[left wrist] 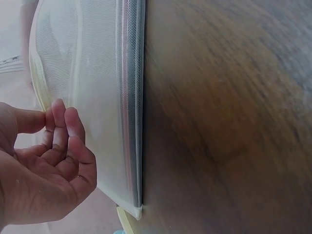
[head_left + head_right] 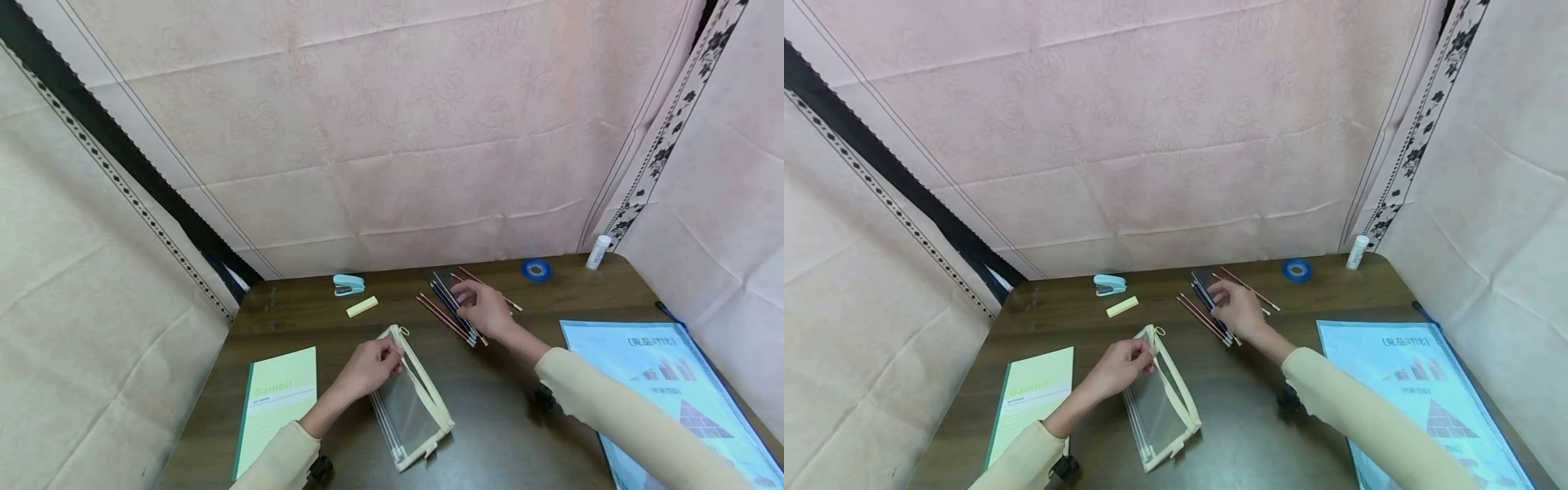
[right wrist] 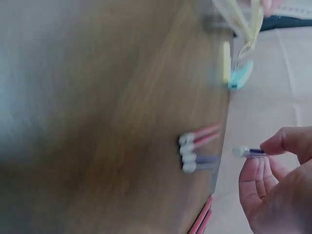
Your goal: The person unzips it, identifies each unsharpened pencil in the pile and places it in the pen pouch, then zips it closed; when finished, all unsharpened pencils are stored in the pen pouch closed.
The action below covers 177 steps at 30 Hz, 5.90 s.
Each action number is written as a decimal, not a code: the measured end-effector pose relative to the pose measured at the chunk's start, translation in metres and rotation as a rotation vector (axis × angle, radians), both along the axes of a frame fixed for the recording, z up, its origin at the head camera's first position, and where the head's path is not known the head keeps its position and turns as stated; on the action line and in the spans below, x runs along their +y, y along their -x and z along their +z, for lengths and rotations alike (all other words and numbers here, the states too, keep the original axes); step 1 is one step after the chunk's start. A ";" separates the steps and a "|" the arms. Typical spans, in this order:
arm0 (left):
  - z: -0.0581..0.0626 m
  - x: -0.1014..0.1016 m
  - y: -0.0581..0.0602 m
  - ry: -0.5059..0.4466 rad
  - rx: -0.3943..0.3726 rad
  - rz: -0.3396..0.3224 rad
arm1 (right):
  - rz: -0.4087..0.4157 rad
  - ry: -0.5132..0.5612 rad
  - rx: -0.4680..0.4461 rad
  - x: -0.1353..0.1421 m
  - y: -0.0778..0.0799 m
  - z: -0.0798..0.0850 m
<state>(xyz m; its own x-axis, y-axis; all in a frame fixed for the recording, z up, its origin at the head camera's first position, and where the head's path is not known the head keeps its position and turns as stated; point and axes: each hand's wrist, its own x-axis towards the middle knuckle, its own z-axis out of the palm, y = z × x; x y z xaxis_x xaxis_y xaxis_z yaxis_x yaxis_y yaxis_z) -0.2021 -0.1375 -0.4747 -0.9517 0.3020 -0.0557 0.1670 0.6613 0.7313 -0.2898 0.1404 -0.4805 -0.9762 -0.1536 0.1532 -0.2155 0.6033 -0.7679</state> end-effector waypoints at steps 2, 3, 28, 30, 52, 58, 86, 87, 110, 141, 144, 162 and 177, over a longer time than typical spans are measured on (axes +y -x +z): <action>0.000 0.000 0.001 -0.001 0.000 0.001 | 0.019 0.049 -0.012 -0.003 -0.007 0.001; -0.001 0.000 0.001 0.000 0.002 0.002 | 0.029 0.075 -0.025 -0.004 -0.011 0.002; -0.001 0.003 0.002 -0.002 -0.015 0.006 | 0.285 0.105 -0.209 -0.032 -0.104 -0.008; -0.002 0.003 0.002 -0.001 -0.015 0.005 | 0.293 0.118 -0.227 -0.035 -0.106 -0.009; 0.001 0.008 0.000 -0.007 -0.029 -0.025 | 0.200 0.279 -0.324 -0.058 -0.100 -0.010; 0.000 0.009 0.001 -0.010 -0.030 -0.032 | 0.184 0.274 -0.289 -0.063 -0.101 -0.010; 0.000 0.011 -0.001 0.002 0.022 -0.025 | 0.192 0.342 -0.279 -0.059 -0.103 -0.012; -0.001 0.011 -0.001 0.004 0.027 -0.025 | 0.190 0.349 -0.279 -0.058 -0.102 -0.012; -0.005 0.008 -0.003 -0.015 0.020 -0.028 | 0.006 0.122 -0.032 -0.009 -0.058 -0.014; -0.003 0.008 -0.007 -0.021 0.005 -0.021 | -0.053 0.023 0.038 0.073 0.061 -0.031; -0.004 0.008 -0.006 -0.019 0.010 -0.021 | -0.038 -0.007 0.006 0.078 0.070 -0.034; -0.007 0.009 -0.006 -0.019 -0.006 -0.017 | 0.148 -0.012 -0.135 0.099 0.100 -0.045; -0.009 0.013 -0.005 -0.001 0.002 -0.027 | 0.126 -0.006 -0.173 0.105 0.090 -0.039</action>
